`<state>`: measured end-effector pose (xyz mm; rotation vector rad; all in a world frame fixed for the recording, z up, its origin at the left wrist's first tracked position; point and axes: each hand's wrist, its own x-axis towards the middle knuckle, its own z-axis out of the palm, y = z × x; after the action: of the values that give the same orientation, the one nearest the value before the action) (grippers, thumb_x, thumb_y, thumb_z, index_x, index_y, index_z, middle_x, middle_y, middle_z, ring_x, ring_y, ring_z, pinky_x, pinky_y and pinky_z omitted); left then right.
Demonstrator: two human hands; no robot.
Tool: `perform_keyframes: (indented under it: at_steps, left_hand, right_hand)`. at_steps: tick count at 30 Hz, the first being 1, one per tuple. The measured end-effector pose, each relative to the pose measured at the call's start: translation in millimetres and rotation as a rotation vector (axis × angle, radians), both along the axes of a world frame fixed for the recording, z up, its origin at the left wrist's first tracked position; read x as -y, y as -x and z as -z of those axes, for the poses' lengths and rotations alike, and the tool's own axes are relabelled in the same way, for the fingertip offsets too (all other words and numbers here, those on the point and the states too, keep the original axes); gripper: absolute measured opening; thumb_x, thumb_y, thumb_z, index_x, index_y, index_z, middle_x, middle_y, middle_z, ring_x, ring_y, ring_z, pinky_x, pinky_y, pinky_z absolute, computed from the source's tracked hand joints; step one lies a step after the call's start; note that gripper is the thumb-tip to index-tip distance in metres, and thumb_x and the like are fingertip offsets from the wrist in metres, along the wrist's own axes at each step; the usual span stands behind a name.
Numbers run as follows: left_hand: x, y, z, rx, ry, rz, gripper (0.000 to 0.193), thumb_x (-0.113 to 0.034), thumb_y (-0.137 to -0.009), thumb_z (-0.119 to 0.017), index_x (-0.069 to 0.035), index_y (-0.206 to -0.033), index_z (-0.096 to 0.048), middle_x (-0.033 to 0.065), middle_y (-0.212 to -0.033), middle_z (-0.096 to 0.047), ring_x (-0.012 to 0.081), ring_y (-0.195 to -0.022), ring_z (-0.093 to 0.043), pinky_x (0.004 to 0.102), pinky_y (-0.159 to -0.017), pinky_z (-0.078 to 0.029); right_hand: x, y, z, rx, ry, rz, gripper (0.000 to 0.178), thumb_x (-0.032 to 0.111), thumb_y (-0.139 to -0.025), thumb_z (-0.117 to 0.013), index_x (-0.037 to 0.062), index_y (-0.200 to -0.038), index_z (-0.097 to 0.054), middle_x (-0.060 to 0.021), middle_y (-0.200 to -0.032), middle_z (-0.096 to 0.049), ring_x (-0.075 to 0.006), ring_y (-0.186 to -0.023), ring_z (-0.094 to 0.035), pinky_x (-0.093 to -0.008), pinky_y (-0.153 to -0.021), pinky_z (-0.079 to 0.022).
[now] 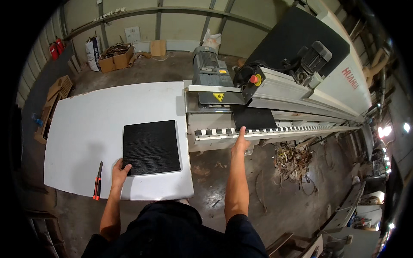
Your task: The person organizes and stacks black boards on a white table, then carries a stack of the boards over to a larger wooden structure and places them onto it.
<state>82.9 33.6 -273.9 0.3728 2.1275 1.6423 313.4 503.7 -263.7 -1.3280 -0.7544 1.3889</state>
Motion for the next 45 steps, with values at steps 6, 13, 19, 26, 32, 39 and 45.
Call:
perform_keyframes:
  at_steps: [6,13,19,26,32,39,45]
  left_hand:
    - [18,4,23,-0.182,0.079,-0.155,0.056,-0.008,-0.083,-0.065,0.011,-0.129,-0.042,0.0246,-0.121,-0.055,0.0285,-0.108,-0.058,0.0329,-0.087,-0.047]
    - [-25,-26,-36,-0.461,0.032,-0.132,0.038,-0.009,-0.083,-0.064,0.002,-0.119,-0.057,0.0179,-0.114,-0.061,0.0217,-0.091,-0.061,0.0282,-0.075,-0.050]
    - [-104,-41,-50,-0.233,-0.143,0.224,0.031,-0.014,-0.083,-0.066,0.000,-0.110,-0.063,0.0106,-0.093,-0.069,0.0137,-0.081,-0.064,0.0255,-0.074,-0.050]
    - [-210,-14,-38,0.000,-0.107,0.218,0.033,-0.016,-0.083,-0.066,0.006,-0.107,-0.062,0.0129,-0.089,-0.067,0.0169,-0.076,-0.064,0.0285,-0.069,-0.050]
    - [-224,-1,-32,0.541,-0.292,0.110,0.011,-0.003,-0.083,-0.061,0.003,-0.092,-0.063,0.0088,-0.083,-0.064,0.0161,-0.064,-0.061,0.0253,-0.059,-0.053]
    - [-138,-8,-38,0.536,-0.358,0.068,0.024,-0.003,-0.084,-0.061,0.005,-0.106,-0.063,0.0074,-0.090,-0.065,0.0124,-0.072,-0.061,0.0216,-0.063,-0.052]
    - [-32,-10,-37,0.518,-0.347,-0.107,0.021,-0.004,-0.087,-0.060,0.003,-0.107,-0.064,0.0048,-0.085,-0.065,0.0112,-0.069,-0.059,0.0223,-0.063,-0.049]
  right_hand:
    - [17,30,7,0.058,0.018,0.010,0.084,0.026,-0.066,-0.086,-0.0145,-0.122,-0.038,-0.0239,-0.124,-0.052,-0.0294,-0.108,-0.054,-0.0375,-0.095,-0.043]
    - [41,47,20,0.106,0.059,-0.212,0.075,0.021,-0.070,-0.082,-0.0111,-0.124,-0.040,-0.0205,-0.124,-0.053,-0.0293,-0.107,-0.054,-0.0370,-0.093,-0.043]
    - [105,73,-2,0.110,0.327,-0.496,0.075,0.056,-0.066,-0.076,0.0088,-0.120,-0.051,-0.0113,-0.111,-0.046,-0.0270,-0.087,-0.043,-0.0429,-0.070,-0.039]
    - [160,117,-5,0.091,0.421,-0.672,0.080,0.049,-0.068,-0.077,0.0074,-0.128,-0.045,-0.0151,-0.120,-0.044,-0.0271,-0.092,-0.044,-0.0426,-0.070,-0.041]
    - [176,119,-3,0.086,0.398,-0.730,0.074,0.056,-0.070,-0.073,0.0118,-0.124,-0.049,-0.0100,-0.115,-0.047,-0.0282,-0.104,-0.044,-0.0505,-0.090,-0.033]
    - [142,52,-11,-0.347,0.299,-0.459,0.007,0.005,-0.085,-0.065,0.0065,-0.090,-0.061,-0.0029,-0.077,-0.062,-0.0155,-0.067,-0.060,-0.0297,-0.059,-0.052]
    - [194,34,-4,-0.206,0.145,-0.740,0.011,0.009,-0.086,-0.065,0.0010,-0.092,-0.063,-0.0056,-0.081,-0.066,-0.0138,-0.067,-0.060,-0.0280,-0.061,-0.051]
